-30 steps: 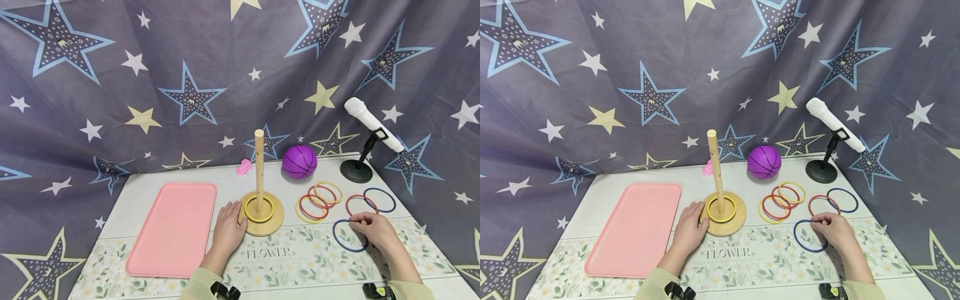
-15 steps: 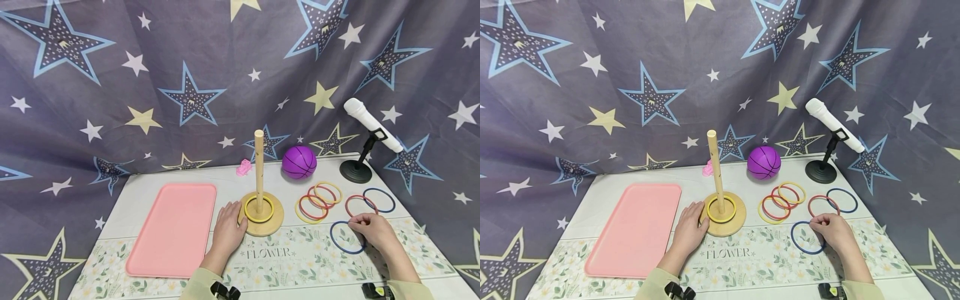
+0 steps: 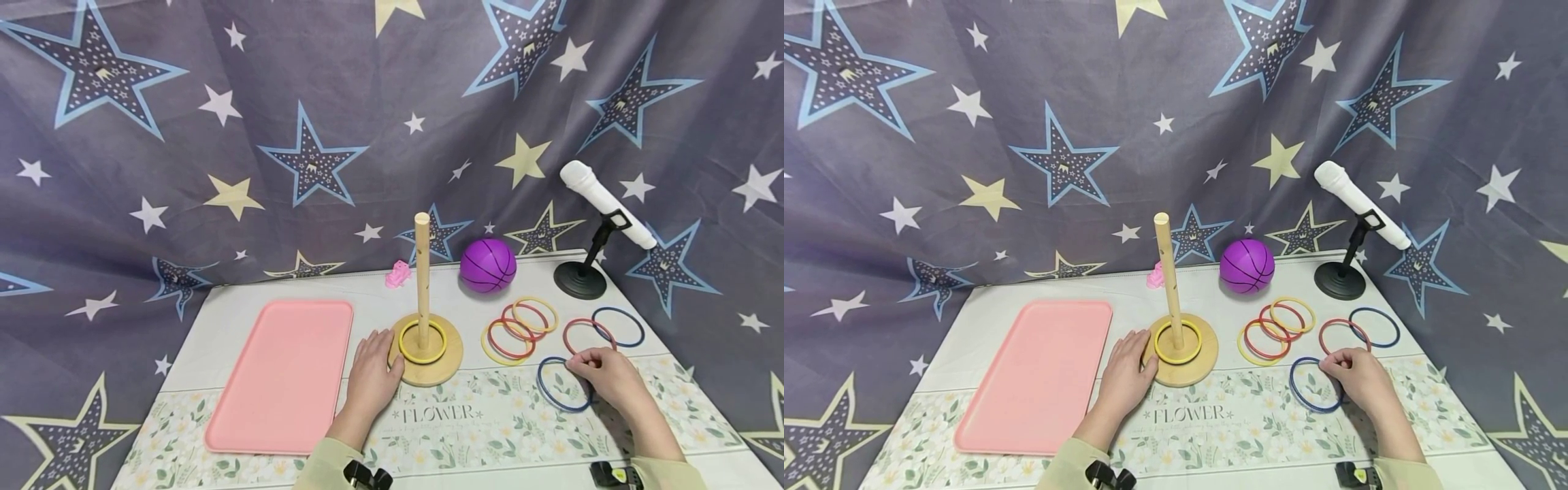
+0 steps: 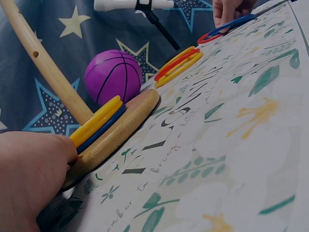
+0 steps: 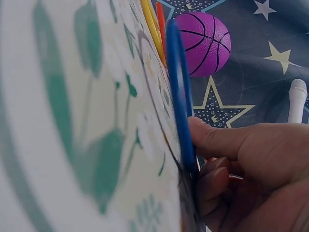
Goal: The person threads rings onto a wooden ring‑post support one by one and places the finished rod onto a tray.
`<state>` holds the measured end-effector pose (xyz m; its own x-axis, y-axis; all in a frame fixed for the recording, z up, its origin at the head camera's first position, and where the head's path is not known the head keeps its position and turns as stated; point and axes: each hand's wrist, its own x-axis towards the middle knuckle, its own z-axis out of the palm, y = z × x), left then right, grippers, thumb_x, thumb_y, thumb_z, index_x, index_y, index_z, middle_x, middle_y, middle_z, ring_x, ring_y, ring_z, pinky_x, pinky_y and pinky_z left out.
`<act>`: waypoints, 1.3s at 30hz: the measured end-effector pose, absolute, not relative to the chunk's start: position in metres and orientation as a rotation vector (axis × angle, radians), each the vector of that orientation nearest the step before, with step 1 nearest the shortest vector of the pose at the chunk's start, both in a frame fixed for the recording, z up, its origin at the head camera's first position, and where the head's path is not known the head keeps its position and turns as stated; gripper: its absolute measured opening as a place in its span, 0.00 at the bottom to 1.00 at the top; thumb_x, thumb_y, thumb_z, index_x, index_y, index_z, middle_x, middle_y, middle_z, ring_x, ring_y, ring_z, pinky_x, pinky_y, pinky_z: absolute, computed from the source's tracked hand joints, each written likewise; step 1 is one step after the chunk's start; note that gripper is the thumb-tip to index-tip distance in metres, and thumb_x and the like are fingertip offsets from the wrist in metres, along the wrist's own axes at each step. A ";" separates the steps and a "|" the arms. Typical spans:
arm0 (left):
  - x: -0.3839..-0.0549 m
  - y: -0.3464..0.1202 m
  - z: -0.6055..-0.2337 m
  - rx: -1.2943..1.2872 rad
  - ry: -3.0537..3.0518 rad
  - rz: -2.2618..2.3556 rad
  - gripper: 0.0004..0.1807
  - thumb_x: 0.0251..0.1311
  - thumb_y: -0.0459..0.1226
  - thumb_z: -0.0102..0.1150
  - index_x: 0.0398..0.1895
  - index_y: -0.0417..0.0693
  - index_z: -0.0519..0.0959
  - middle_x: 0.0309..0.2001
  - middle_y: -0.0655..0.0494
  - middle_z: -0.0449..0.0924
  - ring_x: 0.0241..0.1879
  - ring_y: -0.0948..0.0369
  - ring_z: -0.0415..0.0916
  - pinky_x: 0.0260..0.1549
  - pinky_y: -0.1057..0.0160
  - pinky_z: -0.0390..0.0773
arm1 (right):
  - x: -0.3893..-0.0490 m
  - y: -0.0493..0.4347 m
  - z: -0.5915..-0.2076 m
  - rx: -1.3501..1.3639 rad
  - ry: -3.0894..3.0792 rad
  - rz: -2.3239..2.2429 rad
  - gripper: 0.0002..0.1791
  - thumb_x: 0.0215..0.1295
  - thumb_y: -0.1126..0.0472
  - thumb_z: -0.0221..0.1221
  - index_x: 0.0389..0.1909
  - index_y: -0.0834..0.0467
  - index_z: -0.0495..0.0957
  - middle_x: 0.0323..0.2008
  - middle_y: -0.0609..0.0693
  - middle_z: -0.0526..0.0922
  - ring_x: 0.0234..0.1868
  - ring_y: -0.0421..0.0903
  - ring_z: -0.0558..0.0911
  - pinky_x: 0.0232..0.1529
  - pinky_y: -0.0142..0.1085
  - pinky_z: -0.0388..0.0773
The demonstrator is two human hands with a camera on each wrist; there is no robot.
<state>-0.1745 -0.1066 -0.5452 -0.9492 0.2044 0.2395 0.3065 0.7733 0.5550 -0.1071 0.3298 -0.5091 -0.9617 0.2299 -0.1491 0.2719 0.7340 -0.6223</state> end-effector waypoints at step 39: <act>-0.175 -0.107 -0.550 -0.401 -2.788 -0.889 0.31 0.75 0.40 0.64 0.77 0.34 0.75 0.75 0.37 0.76 0.81 0.40 0.64 0.84 0.39 0.54 | -0.129 0.268 -0.416 0.238 2.872 -1.758 0.19 0.84 0.51 0.63 0.56 0.64 0.82 0.33 0.47 0.82 0.26 0.45 0.82 0.26 0.34 0.83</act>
<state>-0.1749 -0.1070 -0.5505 -0.9459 0.1979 0.2572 0.3103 0.7837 0.5381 -0.1293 0.2683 -0.4160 -0.9629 0.2390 0.1251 -0.0027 0.4549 -0.8905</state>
